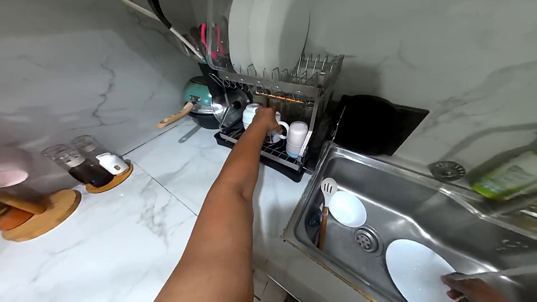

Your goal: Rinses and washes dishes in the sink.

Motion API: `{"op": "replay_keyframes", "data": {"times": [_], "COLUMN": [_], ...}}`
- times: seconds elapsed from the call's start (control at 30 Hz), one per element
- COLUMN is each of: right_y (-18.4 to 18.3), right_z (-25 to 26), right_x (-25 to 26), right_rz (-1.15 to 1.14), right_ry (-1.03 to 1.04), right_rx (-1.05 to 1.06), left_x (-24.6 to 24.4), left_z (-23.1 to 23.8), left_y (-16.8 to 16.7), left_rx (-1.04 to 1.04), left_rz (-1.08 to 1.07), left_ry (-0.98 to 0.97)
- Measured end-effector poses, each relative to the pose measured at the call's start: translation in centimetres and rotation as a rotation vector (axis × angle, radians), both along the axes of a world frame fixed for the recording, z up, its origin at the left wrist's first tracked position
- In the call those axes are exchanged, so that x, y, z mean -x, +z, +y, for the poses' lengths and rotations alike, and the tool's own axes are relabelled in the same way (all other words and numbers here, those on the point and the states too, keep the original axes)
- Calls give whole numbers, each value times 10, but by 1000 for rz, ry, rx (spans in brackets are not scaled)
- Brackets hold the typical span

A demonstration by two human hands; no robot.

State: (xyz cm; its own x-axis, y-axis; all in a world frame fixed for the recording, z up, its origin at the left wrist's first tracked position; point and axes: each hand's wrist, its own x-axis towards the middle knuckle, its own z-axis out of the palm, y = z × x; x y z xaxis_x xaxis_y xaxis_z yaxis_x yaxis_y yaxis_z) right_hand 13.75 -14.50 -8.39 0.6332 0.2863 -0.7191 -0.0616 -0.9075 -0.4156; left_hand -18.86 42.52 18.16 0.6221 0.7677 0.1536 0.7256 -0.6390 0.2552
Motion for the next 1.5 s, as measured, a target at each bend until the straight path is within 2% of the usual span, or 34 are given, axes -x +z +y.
{"op": "replay_keyframes", "data": {"times": [0.13, 0.2, 0.27, 0.37, 0.47, 0.5, 0.53, 0.6, 0.67, 0.73, 0.83, 0.87, 0.9, 0.93, 1.0, 1.07, 1.13, 1.2, 1.27, 1.4, 1.47, 1.5], "right_y": [0, 2, 15, 20, 11, 15, 26, -1, -35, -24, 47, 48, 28, 9, 7, 13, 9, 11, 11, 7, 11, 10], "right_z": [8, 9, 18, 36, 26, 19, 18, 12, 2, 1, 10, 9, 10, 12, 12, -2, -14, -9, 1, 49, 73, 81], "right_x": [-2, 4, 17, 15, 4, 6, 6, -5, -16, 0, 30, 21, 4, -10, -25, -30, -29, -28, -17, 21, 39, 45], "right_rz": [-9, -18, 52, 103, -173, -255, -239, -253, -201, -213, -170, -171, -259, -333, -373, -361, -321, -318, -458, -822, -896, -906], "right_ry": [55, 84, 9, -31, 79, 154, 232, 201, 85, 28, 176, 228, 213, 181, 136, 36, -107, -144, -29, 350, 543, 635], "right_rx": [-90, -201, -293, -359, -207, -77, 95, 255, 236, 184, 76, 9, -103, -205, -268, -289, -422, -452, -396, -232, -300, -416], "left_x": [-14, -15, -13, 9, 37, 39, 37, 25, -3, -41, -115, -135, -152, -163, -175, -177, -170, -174, -183, -191, -190, -189], "left_z": [-18, -31, -34, -38, -86, -110, -136, -190, -242, -288, -328, -339, -348, -357, -371, -383, -398, -406, -406, -400, -396, -394], "left_y": [7, 11, 9, 17, 9, -2, -15, -47, -83, -112, -162, -184, -204, -216, -231, -247, -254, -251, -243, -240, -234, -233], "left_rx": [57, 57, 88, 139, -40, -136, -213, -225, -101, 199, 577, 642, 696, 751, 854, 946, 1075, 1141, 1160, 1229, 1251, 1264], "left_rz": [37, 96, 122, -6, -263, -356, -455, -566, -581, -389, 43, 146, 244, 341, 433, 297, -58, -344, -481, -618, -649, -669], "left_ry": [181, 174, 113, 72, 62, 36, -16, -153, -291, -396, -512, -509, -471, -410, -287, -189, -118, -1, 97, 92, 47, 38]}}
